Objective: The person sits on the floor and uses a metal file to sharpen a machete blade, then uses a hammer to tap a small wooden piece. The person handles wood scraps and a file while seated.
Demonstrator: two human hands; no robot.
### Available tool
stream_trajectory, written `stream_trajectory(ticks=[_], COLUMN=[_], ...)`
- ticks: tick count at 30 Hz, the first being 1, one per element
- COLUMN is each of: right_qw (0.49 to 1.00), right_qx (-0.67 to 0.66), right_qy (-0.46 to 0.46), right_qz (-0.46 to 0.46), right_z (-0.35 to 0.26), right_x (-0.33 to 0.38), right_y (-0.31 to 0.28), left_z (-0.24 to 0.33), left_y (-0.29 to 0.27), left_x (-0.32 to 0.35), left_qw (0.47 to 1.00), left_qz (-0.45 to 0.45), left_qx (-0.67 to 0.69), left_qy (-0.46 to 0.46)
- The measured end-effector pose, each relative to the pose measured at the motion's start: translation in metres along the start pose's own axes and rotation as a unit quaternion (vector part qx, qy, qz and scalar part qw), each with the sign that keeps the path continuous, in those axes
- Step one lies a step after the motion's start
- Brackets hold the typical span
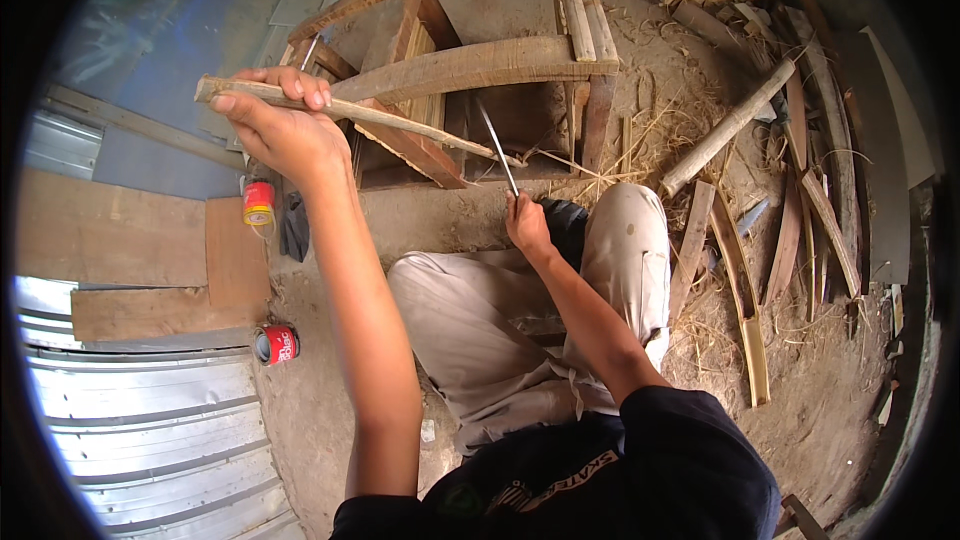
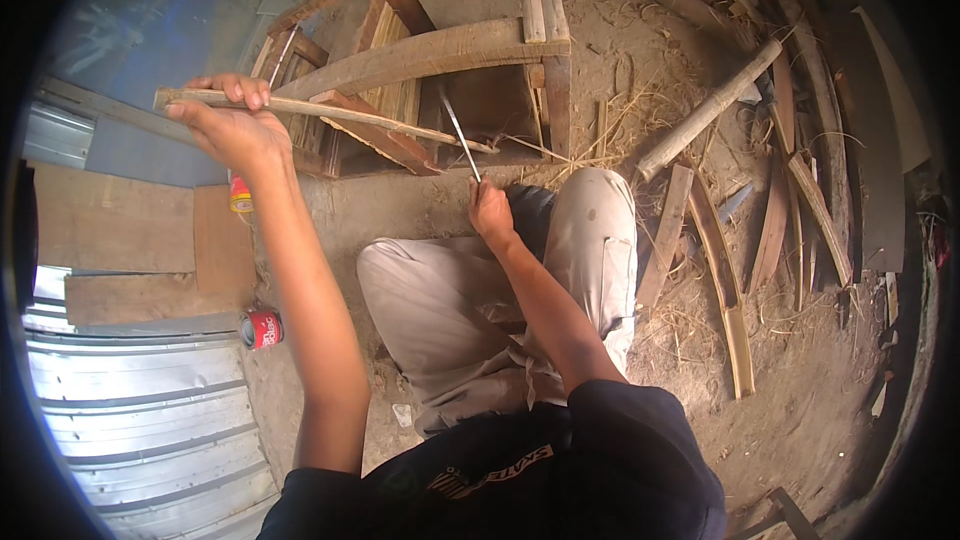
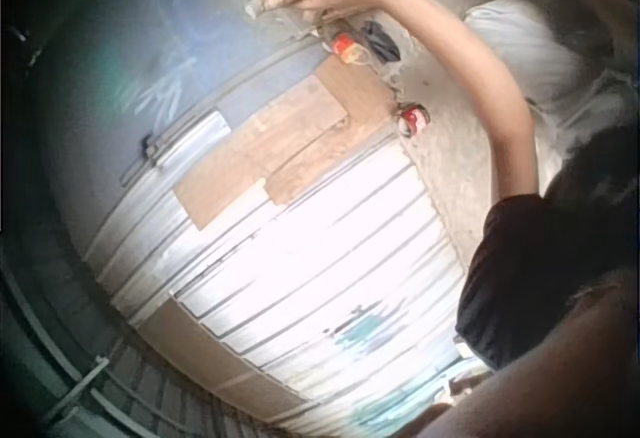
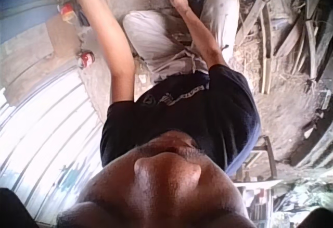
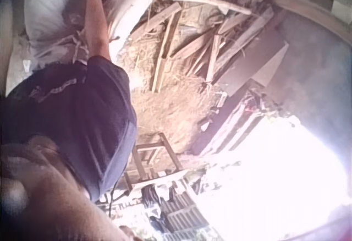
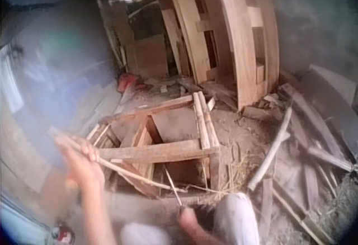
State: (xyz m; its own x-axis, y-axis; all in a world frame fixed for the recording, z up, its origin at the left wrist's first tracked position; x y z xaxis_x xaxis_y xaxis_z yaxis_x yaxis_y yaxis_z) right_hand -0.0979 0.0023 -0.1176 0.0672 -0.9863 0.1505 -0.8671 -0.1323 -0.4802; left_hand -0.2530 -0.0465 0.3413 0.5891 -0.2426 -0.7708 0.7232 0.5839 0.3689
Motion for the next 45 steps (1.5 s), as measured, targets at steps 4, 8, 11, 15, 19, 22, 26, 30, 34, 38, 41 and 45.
stream_trajectory(ticks=[4,8,11,15,19,22,26,30,34,38,41,45], right_qw=[0.991,0.982,0.958,0.996,1.000,0.977,0.977,0.936,0.998,0.990,0.980,0.842], right_qx=[0.125,0.085,-0.006,-0.024,0.028,0.145,0.146,-0.149,-0.036,0.135,0.175,-0.255], right_qy=[0.016,0.140,0.257,0.082,0.004,0.158,0.141,0.287,0.046,-0.028,0.054,0.397], right_qz=[0.054,-0.089,-0.123,-0.024,0.003,-0.005,-0.066,-0.138,-0.020,0.007,-0.074,-0.261], right_z=[0.046,0.077,0.059,-0.003,0.016,0.080,0.081,0.048,0.005,0.056,0.092,0.092], right_x=[-0.007,-0.021,-0.018,-0.009,-0.004,-0.007,-0.004,-0.004,-0.007,-0.010,-0.031,-0.023], right_y=[-0.007,0.016,0.019,-0.004,-0.011,-0.010,0.017,0.017,-0.008,-0.006,0.019,0.038], left_z=[0.000,0.006,0.004,-0.001,0.003,0.005,0.005,-0.001,-0.006,-0.002,0.000,0.000], left_y=[0.008,0.016,0.018,0.025,0.032,0.032,0.023,0.029,0.030,0.028,0.021,0.013], left_x=[0.003,0.004,0.004,0.003,0.003,0.006,0.008,0.005,0.003,0.001,0.005,0.004], left_qw=[1.000,1.000,1.000,1.000,0.999,0.999,1.000,0.999,0.999,0.999,0.999,1.000], left_qz=[0.006,-0.022,-0.020,-0.026,-0.043,-0.032,0.001,-0.043,-0.038,-0.037,-0.014,-0.008], left_qx=[0.009,0.006,0.005,-0.015,-0.023,-0.008,-0.010,0.001,-0.001,0.012,0.008,0.006], left_qy=[-0.016,-0.021,-0.011,0.003,0.018,-0.013,-0.029,-0.005,-0.004,-0.005,-0.032,-0.012])
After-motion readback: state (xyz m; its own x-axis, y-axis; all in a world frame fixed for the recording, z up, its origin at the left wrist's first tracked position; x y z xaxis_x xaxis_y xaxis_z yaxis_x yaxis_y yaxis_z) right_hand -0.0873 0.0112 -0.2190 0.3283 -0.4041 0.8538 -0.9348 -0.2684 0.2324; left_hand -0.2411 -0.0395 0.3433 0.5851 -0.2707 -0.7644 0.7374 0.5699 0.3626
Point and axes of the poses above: each hand's wrist, its own x-axis away from the middle knuckle, its own y-axis out of the palm, z = x × y, the point moved 6 cm from there along -x, towards the middle knuckle, and after that the axes turned 14 degrees about y, right-handed, at the moved point
